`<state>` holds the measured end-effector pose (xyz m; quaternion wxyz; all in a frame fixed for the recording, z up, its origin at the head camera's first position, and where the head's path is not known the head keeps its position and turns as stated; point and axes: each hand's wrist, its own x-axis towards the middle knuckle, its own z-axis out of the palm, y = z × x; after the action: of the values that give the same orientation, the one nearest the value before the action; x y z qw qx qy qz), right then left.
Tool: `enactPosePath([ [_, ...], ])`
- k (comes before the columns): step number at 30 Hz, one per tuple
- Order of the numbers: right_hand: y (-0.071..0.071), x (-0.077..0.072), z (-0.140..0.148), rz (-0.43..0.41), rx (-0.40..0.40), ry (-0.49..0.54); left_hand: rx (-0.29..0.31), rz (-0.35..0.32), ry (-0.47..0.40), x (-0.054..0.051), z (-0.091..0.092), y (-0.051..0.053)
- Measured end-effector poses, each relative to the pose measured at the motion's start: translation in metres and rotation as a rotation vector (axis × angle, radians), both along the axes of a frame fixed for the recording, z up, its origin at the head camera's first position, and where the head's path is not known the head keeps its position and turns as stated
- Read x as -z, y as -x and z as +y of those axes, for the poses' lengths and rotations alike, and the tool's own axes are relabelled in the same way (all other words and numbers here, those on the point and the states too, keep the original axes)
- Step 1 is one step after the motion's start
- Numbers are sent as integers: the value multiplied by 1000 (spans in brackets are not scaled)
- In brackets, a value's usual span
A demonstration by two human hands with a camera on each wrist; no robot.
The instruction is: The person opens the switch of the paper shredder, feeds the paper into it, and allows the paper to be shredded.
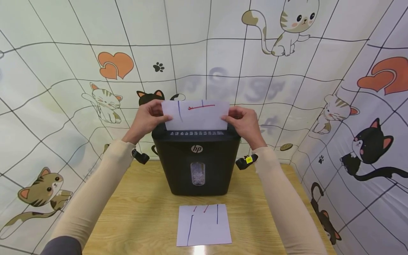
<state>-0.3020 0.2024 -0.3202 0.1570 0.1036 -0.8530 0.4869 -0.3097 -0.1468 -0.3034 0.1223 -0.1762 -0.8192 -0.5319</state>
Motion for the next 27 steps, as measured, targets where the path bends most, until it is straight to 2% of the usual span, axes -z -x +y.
enactPosePath([
  [12, 0, 3, -1, -22, -10, -20, -53, 18, 33, 3, 2, 2],
  [18, 1, 7, -2, -15, 6, -67, -51, -24, 69, 7, 1, 3],
  [27, 0, 9, 2, -13, -8, -72, -42, -34, 130, 11, 0, 2],
])
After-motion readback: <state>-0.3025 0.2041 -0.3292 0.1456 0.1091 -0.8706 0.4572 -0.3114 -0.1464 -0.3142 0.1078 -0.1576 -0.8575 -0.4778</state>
